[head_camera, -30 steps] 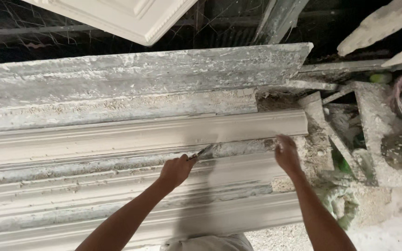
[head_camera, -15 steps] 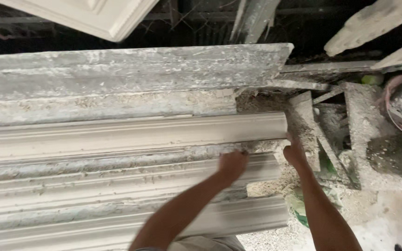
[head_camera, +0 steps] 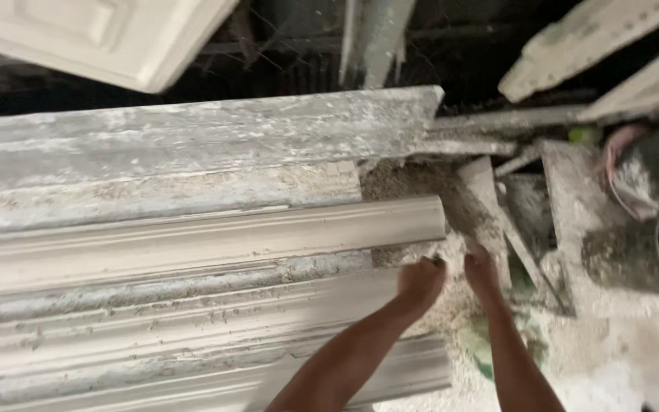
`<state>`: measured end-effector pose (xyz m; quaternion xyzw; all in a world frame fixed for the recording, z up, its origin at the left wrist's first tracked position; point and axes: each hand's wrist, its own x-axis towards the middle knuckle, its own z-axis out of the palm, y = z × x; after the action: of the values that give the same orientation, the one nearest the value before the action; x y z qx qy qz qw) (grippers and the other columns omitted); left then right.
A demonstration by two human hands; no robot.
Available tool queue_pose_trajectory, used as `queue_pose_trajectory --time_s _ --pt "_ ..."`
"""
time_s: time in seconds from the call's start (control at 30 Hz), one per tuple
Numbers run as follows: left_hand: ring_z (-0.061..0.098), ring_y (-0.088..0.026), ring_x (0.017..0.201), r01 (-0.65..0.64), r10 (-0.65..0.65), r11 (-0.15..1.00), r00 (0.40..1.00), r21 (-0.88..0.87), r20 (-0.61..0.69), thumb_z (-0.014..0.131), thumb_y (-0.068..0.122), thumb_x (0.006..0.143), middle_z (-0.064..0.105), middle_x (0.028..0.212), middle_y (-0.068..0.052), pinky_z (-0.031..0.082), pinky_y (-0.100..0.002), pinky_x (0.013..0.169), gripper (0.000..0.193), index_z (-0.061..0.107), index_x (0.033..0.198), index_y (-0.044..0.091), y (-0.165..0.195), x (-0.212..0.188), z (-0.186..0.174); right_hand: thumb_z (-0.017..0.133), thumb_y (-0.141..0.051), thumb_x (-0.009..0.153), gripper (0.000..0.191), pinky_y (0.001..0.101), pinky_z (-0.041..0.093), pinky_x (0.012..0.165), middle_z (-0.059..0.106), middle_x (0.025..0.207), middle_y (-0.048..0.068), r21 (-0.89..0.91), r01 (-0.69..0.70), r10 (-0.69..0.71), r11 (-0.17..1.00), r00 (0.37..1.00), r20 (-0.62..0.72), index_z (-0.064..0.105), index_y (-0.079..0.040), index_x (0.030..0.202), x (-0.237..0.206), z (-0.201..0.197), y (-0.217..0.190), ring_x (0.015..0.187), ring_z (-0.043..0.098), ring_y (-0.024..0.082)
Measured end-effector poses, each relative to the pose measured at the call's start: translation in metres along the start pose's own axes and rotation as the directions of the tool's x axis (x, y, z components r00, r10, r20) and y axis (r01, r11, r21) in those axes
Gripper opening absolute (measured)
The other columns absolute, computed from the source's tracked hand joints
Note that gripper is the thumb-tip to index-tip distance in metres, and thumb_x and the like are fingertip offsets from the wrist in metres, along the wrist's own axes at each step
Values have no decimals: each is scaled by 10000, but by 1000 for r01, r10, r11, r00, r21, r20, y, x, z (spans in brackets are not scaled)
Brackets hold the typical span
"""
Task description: The person uses a small putty-knife scraper to remove dried plaster residue from decorative plaster cornice moldings, running the blade along the grooves and flutes of each piece and repositioning the moldings on a plaster-dusted work table.
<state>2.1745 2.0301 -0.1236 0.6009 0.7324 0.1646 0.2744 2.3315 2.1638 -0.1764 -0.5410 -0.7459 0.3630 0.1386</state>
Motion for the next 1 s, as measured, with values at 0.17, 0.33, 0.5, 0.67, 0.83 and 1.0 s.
queue_pose_trajectory --time_s 0.17,0.33,0.5,0.67,0.83,1.0 --pt "693 -389 853 -172 176 984 978 44 -110 541 186 987 653 1027 -195 565 -545 629 283 660 1244 192 -55 -56 -62 517 -136 1099 320 370 468 854 670 1233 79 419 166 -81 893 974 -213 622 -76 1395 -9 -1 -61 996 591 228" --pt "679 -381 794 96 -151 980 928 -174 -339 519 229 1055 656 1022 -150 541 -524 617 461 497 1512 282 -170 -257 -155 534 -242 1066 390 420 500 892 701 1175 124 391 175 -153 904 984 -88 599 -28 1385 -41 91 -183 1025 640 273" --pt "678 -441 865 380 -707 696 510 -609 -491 531 338 1055 730 1064 -179 535 -544 727 545 374 1563 219 -195 -462 -163 550 -349 1033 504 470 531 931 732 1118 170 482 -57 -197 874 867 458 575 20 1376 -134 243 -285 1055 689 318" --pt "763 -387 840 259 -805 551 -88 -794 -587 650 292 966 774 880 -167 609 -479 724 517 515 1453 182 -206 -582 -94 590 -446 980 623 517 571 958 774 1021 232 563 39 -477 826 580 660 565 45 1363 -291 350 -357 1028 752 363" --pt "795 -308 765 164 -929 350 -65 -922 -364 695 285 909 766 830 -151 619 -409 715 602 476 1461 188 -248 -697 -53 597 -400 963 534 474 598 944 808 980 213 465 201 -506 862 373 778 613 16 1299 -438 414 -423 978 792 313" --pt "785 -284 768 157 -902 412 -71 -898 -426 708 246 930 768 825 -152 598 -386 703 498 568 1397 144 -278 -841 -59 572 -327 996 416 402 605 933 814 962 166 344 154 -373 926 256 892 662 15 1214 -576 466 -465 964 801 233"
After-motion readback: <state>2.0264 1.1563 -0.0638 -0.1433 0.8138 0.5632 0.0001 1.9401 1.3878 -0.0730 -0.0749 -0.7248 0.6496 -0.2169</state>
